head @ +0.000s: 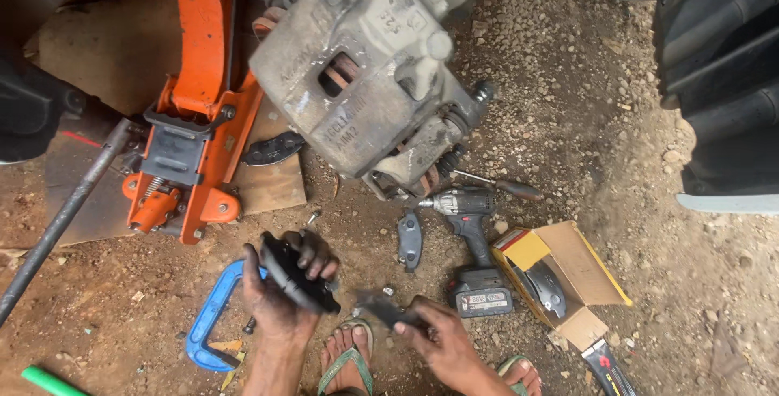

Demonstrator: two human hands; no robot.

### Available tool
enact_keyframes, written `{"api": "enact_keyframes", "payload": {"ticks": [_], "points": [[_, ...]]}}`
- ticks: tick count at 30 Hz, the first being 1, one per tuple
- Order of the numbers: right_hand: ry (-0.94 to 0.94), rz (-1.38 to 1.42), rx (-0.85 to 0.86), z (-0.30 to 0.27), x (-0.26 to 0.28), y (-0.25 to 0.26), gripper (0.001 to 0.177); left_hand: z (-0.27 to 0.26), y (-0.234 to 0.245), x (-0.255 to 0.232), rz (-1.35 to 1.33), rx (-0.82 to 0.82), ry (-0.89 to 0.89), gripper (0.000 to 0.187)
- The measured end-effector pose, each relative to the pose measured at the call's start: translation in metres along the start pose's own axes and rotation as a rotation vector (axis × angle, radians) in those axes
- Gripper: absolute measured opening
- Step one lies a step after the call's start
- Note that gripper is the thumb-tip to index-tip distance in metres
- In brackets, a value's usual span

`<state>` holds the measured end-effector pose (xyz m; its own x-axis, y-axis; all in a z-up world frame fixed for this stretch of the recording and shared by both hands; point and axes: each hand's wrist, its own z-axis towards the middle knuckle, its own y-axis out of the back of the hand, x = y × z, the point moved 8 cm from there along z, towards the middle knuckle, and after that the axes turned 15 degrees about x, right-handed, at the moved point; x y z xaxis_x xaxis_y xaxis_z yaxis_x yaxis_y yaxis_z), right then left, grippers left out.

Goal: The person replaces brake pads on a vehicle by removing the old pads from the caliper, applying lubricant to the new pads, and installing them back into the assembly using various tools.

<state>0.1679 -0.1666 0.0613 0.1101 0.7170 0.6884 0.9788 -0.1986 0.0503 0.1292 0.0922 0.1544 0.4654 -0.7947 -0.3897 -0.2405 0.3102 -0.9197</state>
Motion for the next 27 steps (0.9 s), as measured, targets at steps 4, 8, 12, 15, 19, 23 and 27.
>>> {"api": "enact_keyframes", "payload": {"ticks": [4,8,12,15,19,23,27], "points": [[0.805,-0.425,-0.412,-0.024,0.062,0.013,0.011,-0.012,0.002,0.008,0.010,0.004,-0.005,0.046],[0.949,-0.830,-0.650,-0.054,0.125,0.006,0.012,-0.022,0.005,0.031,0.070,0.010,-0.043,0.040],[1.038,-1.017,-0.651,-0.069,0.171,-0.007,0.008,-0.045,0.022,0.061,0.036,0.080,-0.015,0.062],[1.093,-0.962,-0.681,-0.069,0.169,-0.002,0.005,-0.080,0.086,0.087,-0.123,-0.236,0.146,0.053],[1.097,-1.017,-0.795,-0.065,0.137,0.010,0.011,-0.075,0.073,0.076,-0.152,-0.171,0.174,0.043],[1.219,-1.021,-0.745,-0.084,0.154,0.030,0.025,-0.081,0.062,0.094,-0.158,-0.202,0.464,0.051],[1.229,-0.744,-0.550,-0.081,0.174,0.048,0.018,-0.075,0.009,0.104,-0.351,0.021,0.716,0.073]]}}
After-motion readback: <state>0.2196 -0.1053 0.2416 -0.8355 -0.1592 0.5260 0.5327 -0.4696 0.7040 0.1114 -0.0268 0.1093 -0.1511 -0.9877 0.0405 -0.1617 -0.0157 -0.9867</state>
